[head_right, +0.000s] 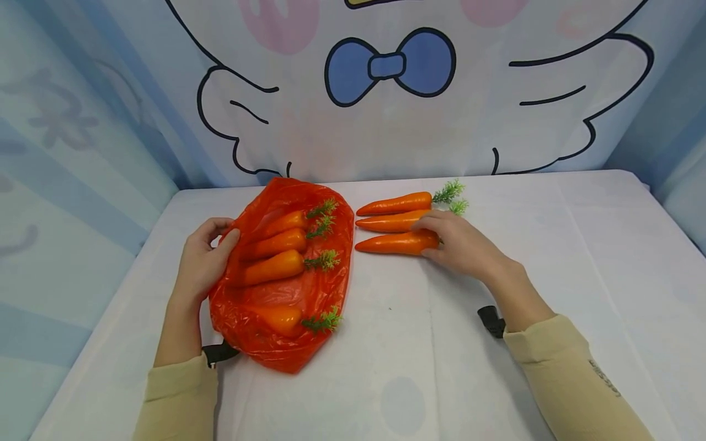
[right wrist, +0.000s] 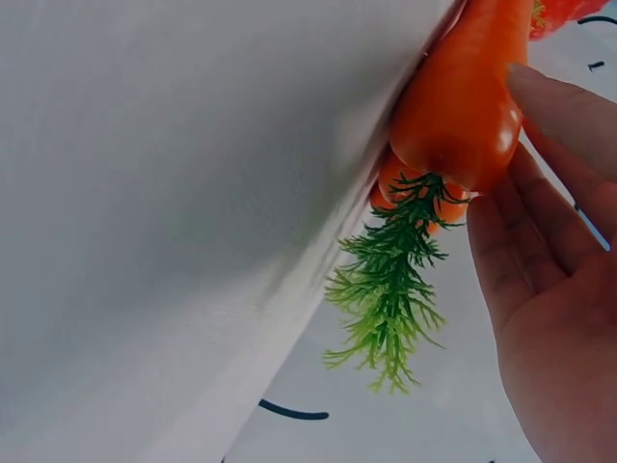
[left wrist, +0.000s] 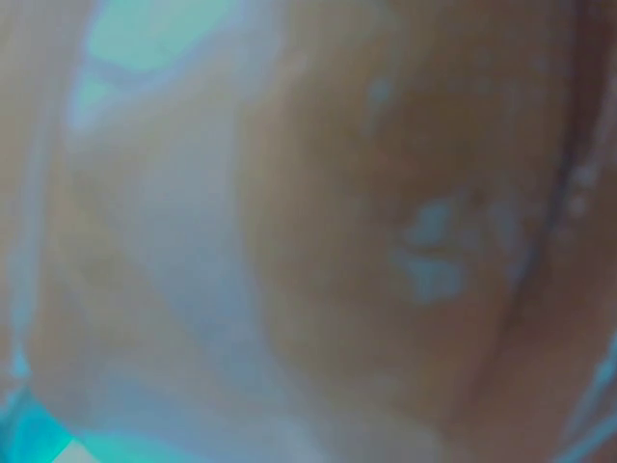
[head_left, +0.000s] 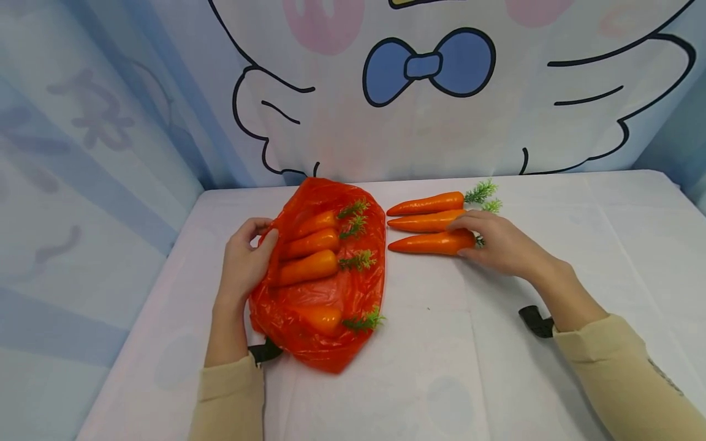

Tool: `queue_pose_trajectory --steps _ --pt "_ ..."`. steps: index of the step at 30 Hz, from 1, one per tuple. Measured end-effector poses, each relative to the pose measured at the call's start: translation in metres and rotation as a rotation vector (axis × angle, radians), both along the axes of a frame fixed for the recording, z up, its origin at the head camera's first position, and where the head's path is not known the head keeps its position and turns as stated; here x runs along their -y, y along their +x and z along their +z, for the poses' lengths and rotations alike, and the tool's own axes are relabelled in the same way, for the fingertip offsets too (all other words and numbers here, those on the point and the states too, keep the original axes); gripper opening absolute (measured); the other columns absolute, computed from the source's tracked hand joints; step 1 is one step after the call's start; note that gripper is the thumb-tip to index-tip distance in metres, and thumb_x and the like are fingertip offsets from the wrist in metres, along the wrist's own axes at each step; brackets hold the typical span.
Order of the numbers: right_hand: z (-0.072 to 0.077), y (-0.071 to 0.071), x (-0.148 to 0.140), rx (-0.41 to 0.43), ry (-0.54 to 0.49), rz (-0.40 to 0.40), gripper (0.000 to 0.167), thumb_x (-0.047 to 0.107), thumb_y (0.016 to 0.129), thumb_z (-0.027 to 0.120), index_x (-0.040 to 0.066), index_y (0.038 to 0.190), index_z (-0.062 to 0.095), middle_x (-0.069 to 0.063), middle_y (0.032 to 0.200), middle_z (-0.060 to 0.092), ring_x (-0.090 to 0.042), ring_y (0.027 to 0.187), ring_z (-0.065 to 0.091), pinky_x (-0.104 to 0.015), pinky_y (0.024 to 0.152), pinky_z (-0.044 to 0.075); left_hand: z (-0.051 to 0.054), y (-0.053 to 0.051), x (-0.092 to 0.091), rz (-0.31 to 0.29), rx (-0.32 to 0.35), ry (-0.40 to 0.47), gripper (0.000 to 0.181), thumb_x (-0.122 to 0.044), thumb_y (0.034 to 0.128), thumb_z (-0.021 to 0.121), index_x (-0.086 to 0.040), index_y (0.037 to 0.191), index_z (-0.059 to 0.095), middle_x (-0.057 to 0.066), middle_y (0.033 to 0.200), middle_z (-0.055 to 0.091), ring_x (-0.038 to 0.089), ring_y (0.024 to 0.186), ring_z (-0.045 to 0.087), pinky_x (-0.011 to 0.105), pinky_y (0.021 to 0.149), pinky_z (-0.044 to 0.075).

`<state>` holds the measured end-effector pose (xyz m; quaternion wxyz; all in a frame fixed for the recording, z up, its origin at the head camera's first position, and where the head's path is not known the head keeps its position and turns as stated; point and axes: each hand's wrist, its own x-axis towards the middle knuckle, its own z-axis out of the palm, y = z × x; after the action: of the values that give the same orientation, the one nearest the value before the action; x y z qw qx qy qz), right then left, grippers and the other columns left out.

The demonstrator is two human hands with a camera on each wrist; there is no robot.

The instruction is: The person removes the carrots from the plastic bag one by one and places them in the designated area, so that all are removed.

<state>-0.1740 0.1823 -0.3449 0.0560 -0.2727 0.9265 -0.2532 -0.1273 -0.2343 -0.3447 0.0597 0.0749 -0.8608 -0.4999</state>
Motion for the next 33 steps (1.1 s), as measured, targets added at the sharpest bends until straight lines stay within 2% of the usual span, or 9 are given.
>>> queue_pose_trajectory --steps 6,12,21,28,33 --pt "0.002 0.002 0.0 -0.002 -0.035 -0.008 0.046 0.003 0.086 0.079 0.001 0.129 0.064 -0.02 0.134 0.057 -0.042 0.134 0.042 -0.06 0.11 0.033 -0.002 -0.001 0.0 -0.007 0.0 -0.002 0.032 -0.025 0.1034 0.054 -0.006 0.129 0.059 0.013 0.127 0.058 0.031 0.121 0.051 0.049 0.098 0.05" --pt "0.004 0.004 0.007 0.008 -0.077 -0.01 0.049 0.007 0.087 0.079 0.001 0.133 0.063 -0.019 0.136 0.057 -0.038 0.127 0.048 -0.058 0.105 0.04 -0.004 -0.001 0.001 -0.009 0.003 -0.002 0.033 -0.025 0.1036 0.054 -0.006 0.13 0.058 0.013 0.128 0.058 0.031 0.123 0.05 0.049 0.1 0.049" --pt "0.004 0.006 0.024 -0.007 -0.164 0.021 0.047 0.009 0.087 0.08 0.002 0.131 0.063 -0.014 0.129 0.062 -0.034 0.12 0.053 -0.056 0.102 0.042 -0.006 -0.002 0.0 -0.006 -0.019 -0.015 0.031 -0.025 0.1036 0.054 -0.006 0.128 0.06 0.013 0.124 0.06 0.03 0.117 0.052 0.048 0.096 0.051" --pt "0.004 0.007 0.046 0.004 -0.207 0.092 0.045 0.004 0.088 0.077 0.001 0.13 0.063 -0.014 0.128 0.064 -0.033 0.116 0.057 -0.053 0.096 0.049 -0.007 -0.003 0.0 -0.013 -0.034 -0.013 0.031 -0.025 0.104 0.055 -0.005 0.127 0.06 0.013 0.122 0.06 0.03 0.115 0.053 0.047 0.095 0.051" --pt "0.003 0.01 0.069 -0.017 -0.25 0.169 0.048 0.006 0.087 0.079 0.003 0.131 0.062 -0.013 0.129 0.063 -0.032 0.117 0.06 -0.051 0.097 0.049 -0.008 -0.004 0.0 -0.011 -0.039 -0.015 0.03 -0.024 0.1036 0.055 -0.006 0.127 0.06 0.013 0.122 0.06 0.031 0.113 0.054 0.048 0.094 0.052"
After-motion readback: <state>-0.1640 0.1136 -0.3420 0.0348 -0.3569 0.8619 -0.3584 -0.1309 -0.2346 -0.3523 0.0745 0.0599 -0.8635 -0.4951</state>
